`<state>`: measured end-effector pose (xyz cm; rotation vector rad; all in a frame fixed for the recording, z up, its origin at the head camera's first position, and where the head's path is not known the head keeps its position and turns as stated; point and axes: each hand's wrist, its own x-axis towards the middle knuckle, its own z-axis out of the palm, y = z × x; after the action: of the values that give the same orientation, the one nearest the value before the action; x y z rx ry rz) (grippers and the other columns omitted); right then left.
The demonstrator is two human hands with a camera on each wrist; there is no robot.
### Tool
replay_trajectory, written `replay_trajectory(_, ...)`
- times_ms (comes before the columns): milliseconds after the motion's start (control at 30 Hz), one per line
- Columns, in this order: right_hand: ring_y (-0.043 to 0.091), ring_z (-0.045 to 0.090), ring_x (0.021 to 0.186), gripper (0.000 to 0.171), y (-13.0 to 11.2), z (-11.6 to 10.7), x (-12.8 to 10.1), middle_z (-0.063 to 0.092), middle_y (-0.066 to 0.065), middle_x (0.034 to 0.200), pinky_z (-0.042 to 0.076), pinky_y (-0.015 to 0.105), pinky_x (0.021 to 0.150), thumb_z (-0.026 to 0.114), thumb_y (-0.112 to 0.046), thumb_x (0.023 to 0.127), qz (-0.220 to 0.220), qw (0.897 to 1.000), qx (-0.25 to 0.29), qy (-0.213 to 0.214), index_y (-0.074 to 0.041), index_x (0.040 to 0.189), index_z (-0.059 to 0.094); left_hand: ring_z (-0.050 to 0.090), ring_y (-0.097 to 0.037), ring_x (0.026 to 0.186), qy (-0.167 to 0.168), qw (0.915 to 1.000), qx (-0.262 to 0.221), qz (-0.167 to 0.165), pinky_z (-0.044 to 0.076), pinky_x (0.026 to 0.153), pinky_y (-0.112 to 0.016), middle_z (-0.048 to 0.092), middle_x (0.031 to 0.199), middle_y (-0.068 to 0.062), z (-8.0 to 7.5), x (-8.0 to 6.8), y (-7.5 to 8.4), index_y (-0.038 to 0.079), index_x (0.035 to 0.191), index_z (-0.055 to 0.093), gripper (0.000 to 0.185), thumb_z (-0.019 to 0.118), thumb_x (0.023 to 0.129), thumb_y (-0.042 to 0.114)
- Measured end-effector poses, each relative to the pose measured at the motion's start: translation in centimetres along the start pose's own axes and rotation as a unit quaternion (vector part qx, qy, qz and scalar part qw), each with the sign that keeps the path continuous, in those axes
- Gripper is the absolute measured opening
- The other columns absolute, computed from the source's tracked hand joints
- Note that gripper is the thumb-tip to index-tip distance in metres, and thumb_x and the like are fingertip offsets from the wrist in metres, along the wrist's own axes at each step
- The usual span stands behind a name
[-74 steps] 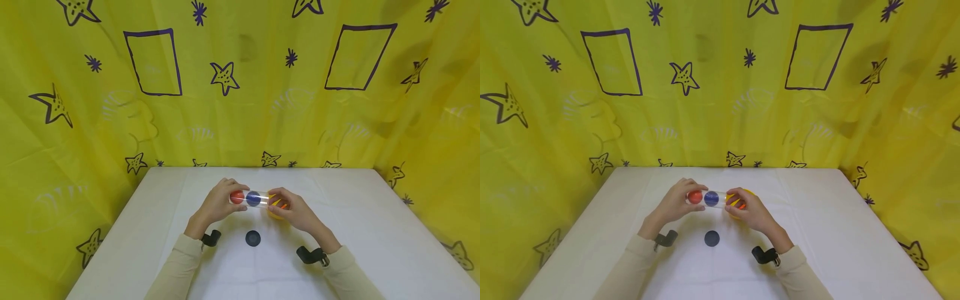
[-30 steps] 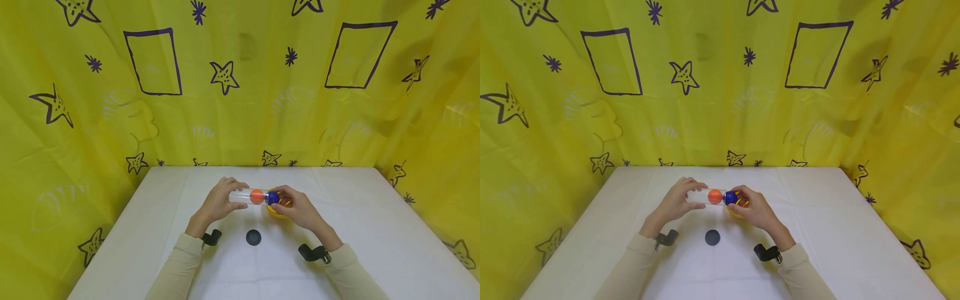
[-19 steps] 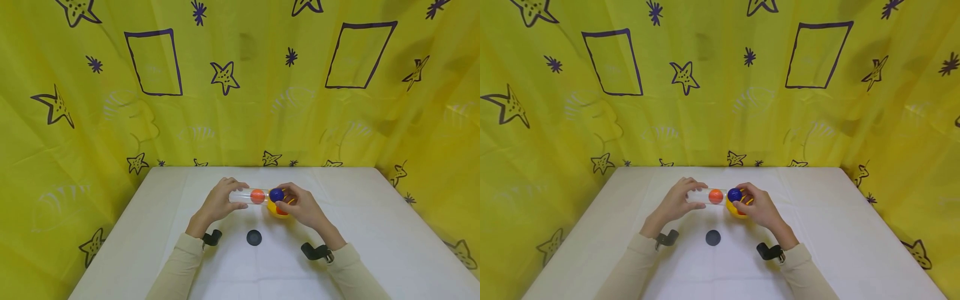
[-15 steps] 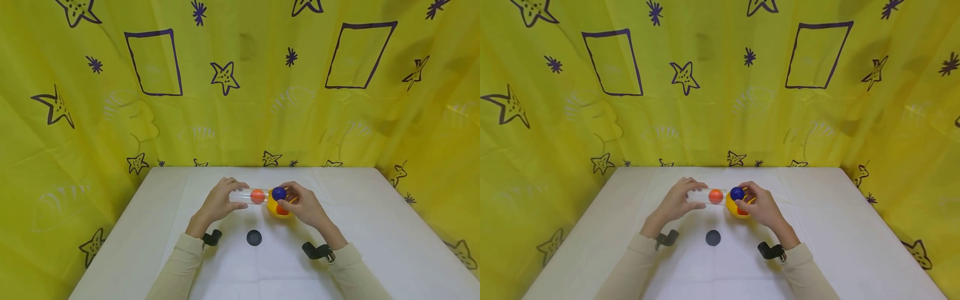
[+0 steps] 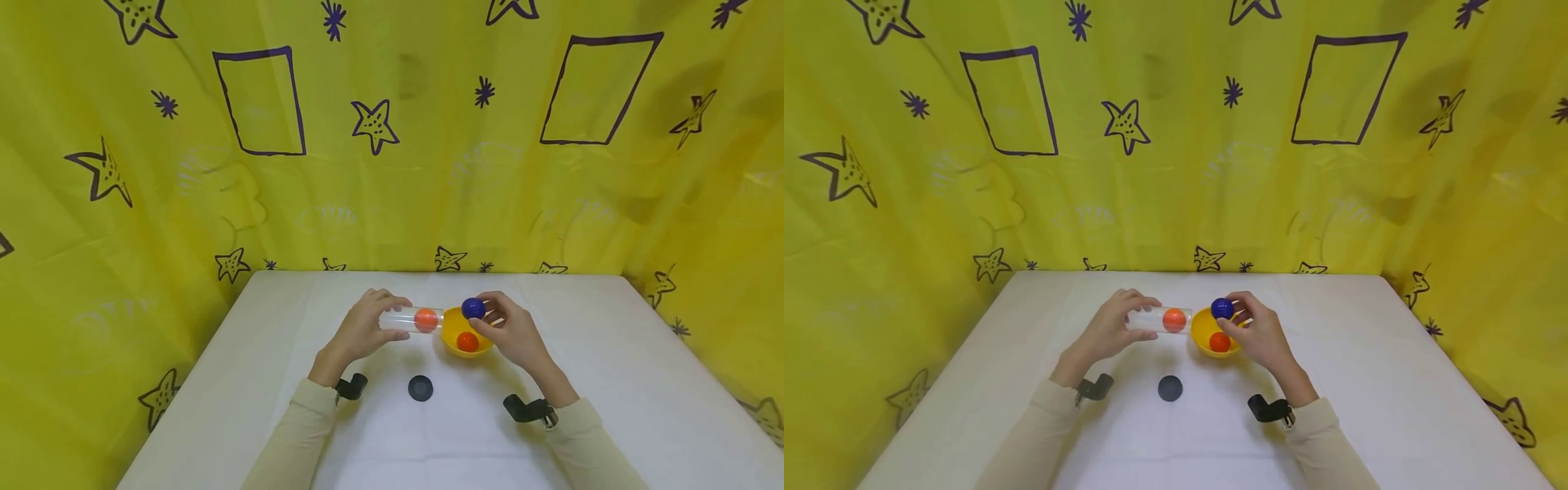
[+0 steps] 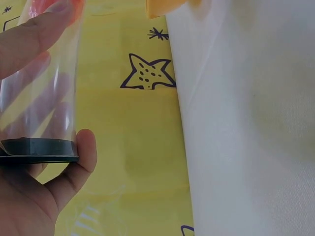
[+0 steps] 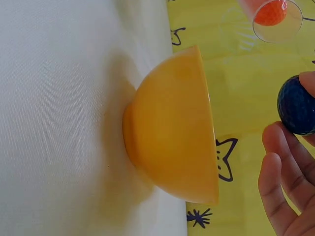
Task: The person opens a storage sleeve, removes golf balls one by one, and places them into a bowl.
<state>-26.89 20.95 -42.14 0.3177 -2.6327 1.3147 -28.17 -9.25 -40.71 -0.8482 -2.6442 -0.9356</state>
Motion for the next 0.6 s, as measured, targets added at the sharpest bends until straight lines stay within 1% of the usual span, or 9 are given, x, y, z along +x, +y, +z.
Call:
replay_trajectory(200,0.027,0.062,0.098,0.047,0.5,-0.4,0.1,0.067,0.018,0.117,0.052,0.020,0.076,0.074,-0.026,0.096,0.009,1.000,0.000,0.014,-0.008,0.134,0.055,0.054,-0.020,0.107,0.004,1.0000,0.001,-0.001,0.050,0.087,-0.035,0.068,0.112,-0.001,0.2,0.1,0.1,0.020,0.126,0.071,0.049,0.088,0.081,0.028)
replay_trajectory(333,0.027,0.060,0.097,0.048,0.8,-0.4,0.2,0.065,0.019,0.119,0.051,0.019,0.074,0.074,-0.027,0.096,0.017,1.000,0.002,0.020,-0.007,0.135,0.055,0.054,-0.019,0.107,0.007,1.0000,0.002,-0.001,0.050,0.087,-0.035,0.067,0.111,-0.001,0.1,0.1,0.0,0.020,0.125,0.071,0.049,0.089,0.080,0.027)
replay_trajectory(600,0.026,0.057,0.099,0.047,1.5,-0.4,0.2,0.064,0.017,0.123,0.050,0.020,0.074,0.073,-0.027,0.096,0.040,0.999,-0.002,0.024,-0.007,0.134,0.055,0.053,-0.019,0.106,0.009,0.9999,-0.011,-0.006,0.050,0.087,-0.037,0.067,0.110,0.000,0.2,0.2,-0.1,0.020,0.125,0.071,0.049,0.089,0.079,0.023)
